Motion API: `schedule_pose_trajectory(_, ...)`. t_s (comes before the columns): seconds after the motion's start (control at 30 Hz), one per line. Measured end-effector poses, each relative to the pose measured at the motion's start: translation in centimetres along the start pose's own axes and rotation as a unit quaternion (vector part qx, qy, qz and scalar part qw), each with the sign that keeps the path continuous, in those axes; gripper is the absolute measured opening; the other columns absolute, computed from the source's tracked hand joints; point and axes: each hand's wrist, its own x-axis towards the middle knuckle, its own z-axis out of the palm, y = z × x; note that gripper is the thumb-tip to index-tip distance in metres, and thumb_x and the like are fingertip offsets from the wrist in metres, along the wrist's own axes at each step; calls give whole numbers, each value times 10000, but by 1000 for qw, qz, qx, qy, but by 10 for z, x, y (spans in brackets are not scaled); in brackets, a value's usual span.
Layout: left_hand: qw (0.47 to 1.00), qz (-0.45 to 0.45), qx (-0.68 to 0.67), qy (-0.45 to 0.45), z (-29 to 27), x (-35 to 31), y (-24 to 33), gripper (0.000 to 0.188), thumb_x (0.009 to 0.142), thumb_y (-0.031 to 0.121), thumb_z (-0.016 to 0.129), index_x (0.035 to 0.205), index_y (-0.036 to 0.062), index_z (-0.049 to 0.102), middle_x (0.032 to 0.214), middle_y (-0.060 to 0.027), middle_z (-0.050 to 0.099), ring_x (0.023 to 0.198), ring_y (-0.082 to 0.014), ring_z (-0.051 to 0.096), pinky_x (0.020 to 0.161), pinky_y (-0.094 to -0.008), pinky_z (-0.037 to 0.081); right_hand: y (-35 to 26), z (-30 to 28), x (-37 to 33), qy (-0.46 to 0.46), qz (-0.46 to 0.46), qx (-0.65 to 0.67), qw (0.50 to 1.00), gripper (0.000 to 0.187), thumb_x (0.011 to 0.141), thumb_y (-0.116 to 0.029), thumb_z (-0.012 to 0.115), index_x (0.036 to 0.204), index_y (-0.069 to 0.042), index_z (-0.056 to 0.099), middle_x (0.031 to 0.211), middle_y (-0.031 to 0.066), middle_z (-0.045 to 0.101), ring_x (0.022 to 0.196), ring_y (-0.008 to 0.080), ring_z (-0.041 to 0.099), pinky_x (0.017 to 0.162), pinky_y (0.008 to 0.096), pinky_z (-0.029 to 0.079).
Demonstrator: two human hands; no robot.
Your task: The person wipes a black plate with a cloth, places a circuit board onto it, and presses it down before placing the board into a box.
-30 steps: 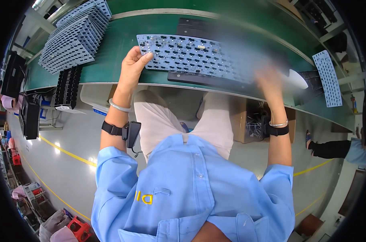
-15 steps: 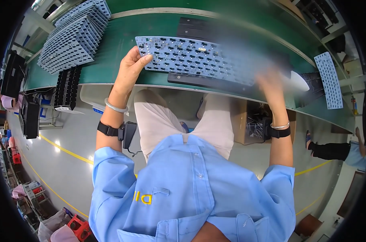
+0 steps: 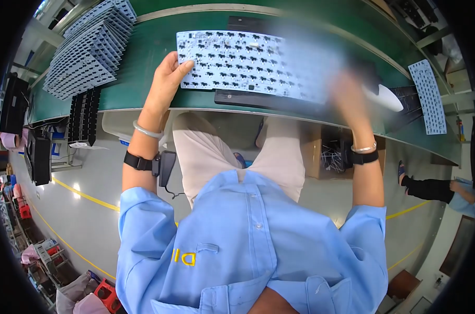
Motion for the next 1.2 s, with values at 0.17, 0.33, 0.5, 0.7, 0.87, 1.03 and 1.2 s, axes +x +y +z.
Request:
schedule_pose_trajectory(0.17,989,-83,117,-20,-6,27,-8,293,828,144,594,1025,-63,529,896,-69,599,786,-94,544,691,-235,444,4,-5,16,-40,34,-85,995,214,810,-238,611,806,-27,578,654,-16,496,595,60,441,527,210,373)
schedule_pose_trajectory(0.33,979,-126,156,-29,-8,28,-2,301,812,160,610,998,-67,545,887,-67,595,765,-99,536,679,-238,438,-1,-7,15,-38,66,-84,994,266,805,-272,612,834,-9,595,677,-3,534,603,69,472,538,209,397)
schedule_pose_trajectory(0.5,994,-81,-73,28,-12,23,-5,273,846,114,549,1063,-50,522,965,-79,592,838,-118,558,733,-244,446,5,-9,22,-45,51,90,994,315,812,-293,603,962,-16,597,790,57,585,652,120,530,592,247,445)
schedule_pose_trajectory(0.7,983,1,-145,112,-41,-3,-7,233,872,96,517,1071,-25,503,985,-89,594,861,-143,585,742,-260,475,74,-110,13,194,-85,-239,948,374,830,-350,558,1063,-59,587,981,161,575,813,273,575,727,330,464)
schedule_pose_trajectory(0.87,967,16,-189,169,-58,-9,-23,245,894,120,496,1103,-5,469,1030,-113,589,906,-168,595,760,-274,497,86,-137,9,180,136,-370,901,447,820,-446,528,1082,-89,591,1050,169,564,925,326,560,805,385,450)
schedule_pose_trajectory(1.03,966,61,-176,182,-42,-7,-22,238,893,126,501,1093,0,472,1030,-113,590,892,-165,600,736,-268,506,107,-96,52,210,72,-479,849,516,797,-522,511,1094,-108,590,1056,160,566,932,334,559,811,408,447)
schedule_pose_trajectory(1.2,964,68,-189,177,-41,-10,-24,219,878,106,523,1057,-14,481,998,-120,596,862,-167,603,740,-285,505,103,-99,65,122,88,-533,833,384,794,-441,520,989,-129,631,970,135,605,933,340,557,764,477,429)
